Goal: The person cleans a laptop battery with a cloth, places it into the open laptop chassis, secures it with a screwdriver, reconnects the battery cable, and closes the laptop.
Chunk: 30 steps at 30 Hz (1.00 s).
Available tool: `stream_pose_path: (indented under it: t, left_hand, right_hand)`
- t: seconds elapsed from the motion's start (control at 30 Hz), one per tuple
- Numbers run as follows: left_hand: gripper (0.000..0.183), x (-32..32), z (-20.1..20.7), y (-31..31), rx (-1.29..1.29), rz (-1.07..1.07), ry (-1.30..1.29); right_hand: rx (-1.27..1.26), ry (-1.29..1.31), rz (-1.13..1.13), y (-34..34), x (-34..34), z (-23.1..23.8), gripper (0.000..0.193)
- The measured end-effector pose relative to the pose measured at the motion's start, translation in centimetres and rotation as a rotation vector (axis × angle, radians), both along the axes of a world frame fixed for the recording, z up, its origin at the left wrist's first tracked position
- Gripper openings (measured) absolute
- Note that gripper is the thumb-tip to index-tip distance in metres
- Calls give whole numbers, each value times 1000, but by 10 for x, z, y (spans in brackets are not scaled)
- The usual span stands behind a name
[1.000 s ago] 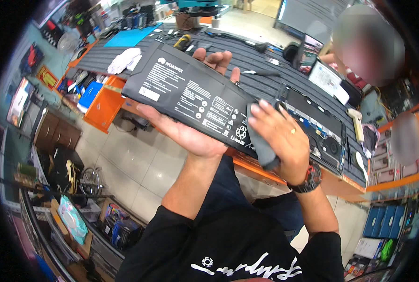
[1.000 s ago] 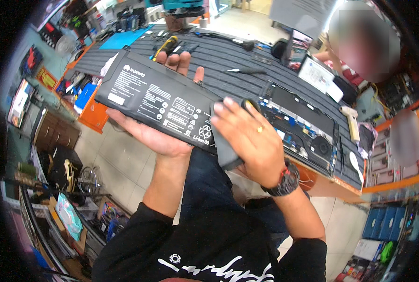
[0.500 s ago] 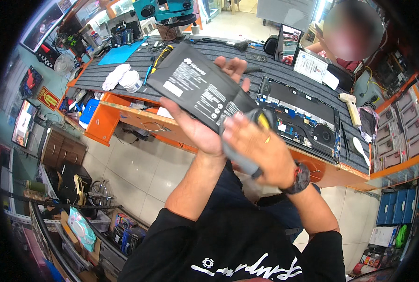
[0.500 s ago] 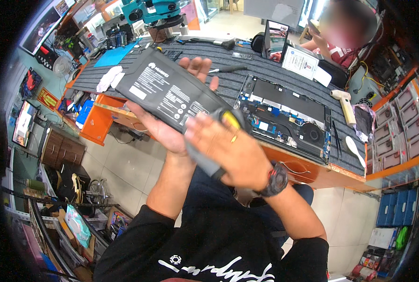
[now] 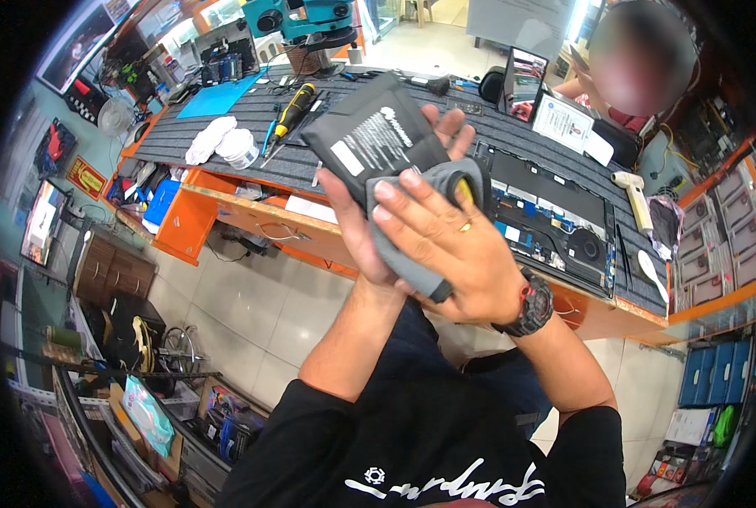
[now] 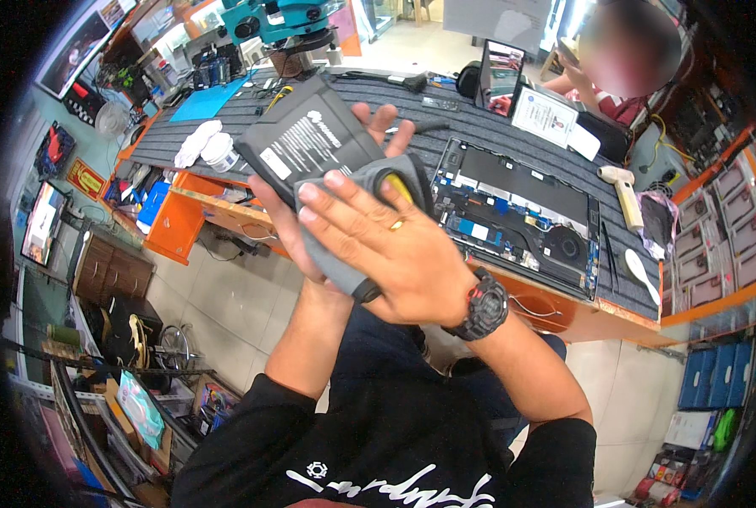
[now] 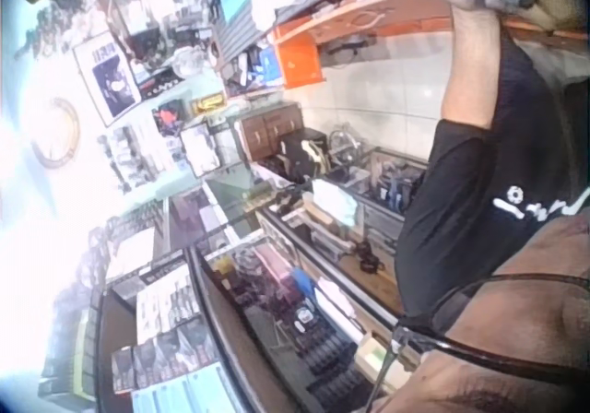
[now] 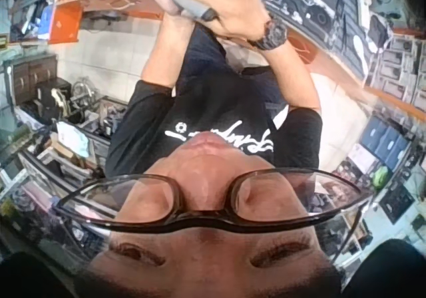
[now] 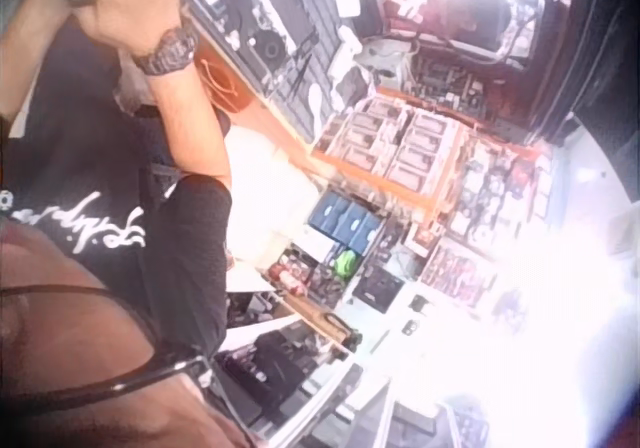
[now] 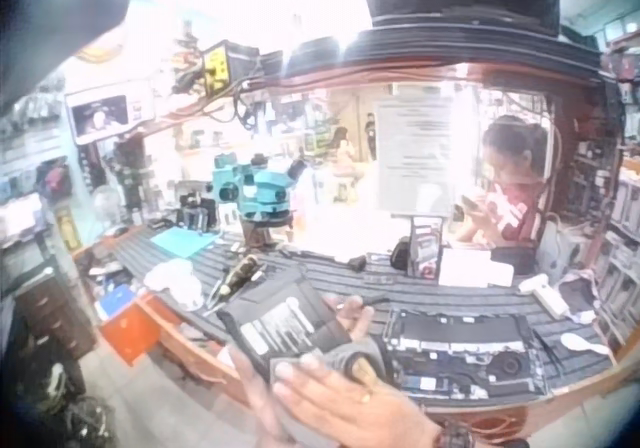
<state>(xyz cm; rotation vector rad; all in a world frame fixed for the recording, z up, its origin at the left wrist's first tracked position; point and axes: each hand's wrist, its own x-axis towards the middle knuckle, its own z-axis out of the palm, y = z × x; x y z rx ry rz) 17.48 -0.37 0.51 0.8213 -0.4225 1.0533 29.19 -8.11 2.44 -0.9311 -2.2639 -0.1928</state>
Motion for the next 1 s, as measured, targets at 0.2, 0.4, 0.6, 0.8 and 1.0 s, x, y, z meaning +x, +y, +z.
stream_pose_path:
  t: [0.2,0.4,0.6,0.8,1.0]
  left_hand:
    - [86,12,-22,-17,-234,-149,-449]
    - [83,1,-9,-15,-331,87,10]
    - [84,-3,-8,-11,-381,131,135]
    - [84,-15,-4,-4,-263,193,130]
    - [82,-14,-6,14,-90,57,-63]
  right_hand:
    - [53,136,-13,22,-19,16,68]
    - [115,167,-111,42,-17,19,74]
    - [119,200,-118,47,-9,13,62]
    - [103,108,-154,47,-9,7,68]
    - [46,71,-152,37,-25,3,63]
